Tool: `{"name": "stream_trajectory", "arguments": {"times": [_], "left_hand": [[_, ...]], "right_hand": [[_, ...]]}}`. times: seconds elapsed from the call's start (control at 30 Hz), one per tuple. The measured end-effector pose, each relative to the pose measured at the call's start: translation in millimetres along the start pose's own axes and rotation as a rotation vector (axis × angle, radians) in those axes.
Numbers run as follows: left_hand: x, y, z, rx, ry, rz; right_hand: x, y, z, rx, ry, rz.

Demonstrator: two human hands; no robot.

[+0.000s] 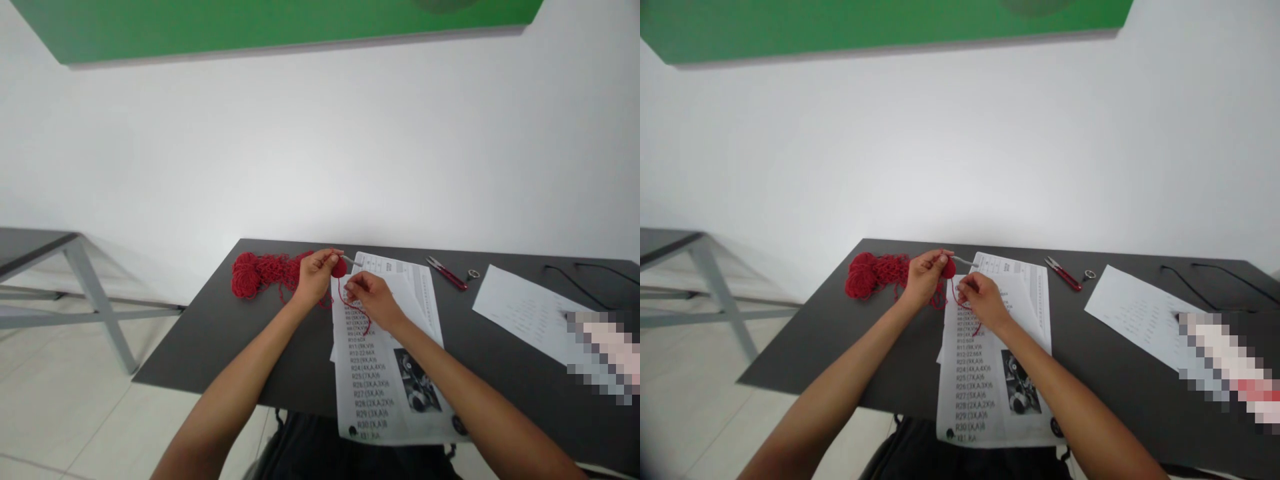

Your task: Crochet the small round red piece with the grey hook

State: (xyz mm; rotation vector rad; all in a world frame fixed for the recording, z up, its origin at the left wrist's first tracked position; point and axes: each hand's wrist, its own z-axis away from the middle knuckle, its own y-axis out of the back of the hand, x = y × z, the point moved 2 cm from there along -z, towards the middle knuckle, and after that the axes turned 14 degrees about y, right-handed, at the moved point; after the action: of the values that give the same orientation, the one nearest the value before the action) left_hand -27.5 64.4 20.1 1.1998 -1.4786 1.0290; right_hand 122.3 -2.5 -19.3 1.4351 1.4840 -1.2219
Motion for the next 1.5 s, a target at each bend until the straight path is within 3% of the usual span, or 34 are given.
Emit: {"name": "stream_trajectory", "arguments": {"times": [0.1,0.2,0.33,0.57,0.7,0.93,1.17,1.3,1.5], "left_hand": [[-1,-3.3,2,-0.003,0.022,0.049],[1,-3.7,5,0.019,0.087,0.233],[4,-7.9,11,-0.065,0.202,0.437],[-1,-22.3,25,-0.240,0.198,0.322],[3,-28.9,36,-0.345,0.162,0.245],[16,-36.9,49,-0.311,0.088,0.243],[16,-36.5,50,-0.233,0.153,0.174],[13,-36.4,49,-0.215,0.182,0.161],[9,-31.6,42,-0.066,0.101,0.025]], "right_hand": [[-3,2,-5,0.046,-0.075,-0.173],[-7,0,-5,0.079,-0.156,-0.348],[-15,-6,-2,0.087,-0.229,-0.486],[-34,-3,-6,0.225,-0.197,-0.854],[-39,2,-6,0.227,-0.190,-0.813],[-45,1,-1,0.239,-0.130,-0.779],[-45,5,-2,0.264,-0.093,-0.817],[-45,12,-8,0.253,-0.171,-0.729],[-37,29,-19,0.344,-0.143,-0.605]]}}
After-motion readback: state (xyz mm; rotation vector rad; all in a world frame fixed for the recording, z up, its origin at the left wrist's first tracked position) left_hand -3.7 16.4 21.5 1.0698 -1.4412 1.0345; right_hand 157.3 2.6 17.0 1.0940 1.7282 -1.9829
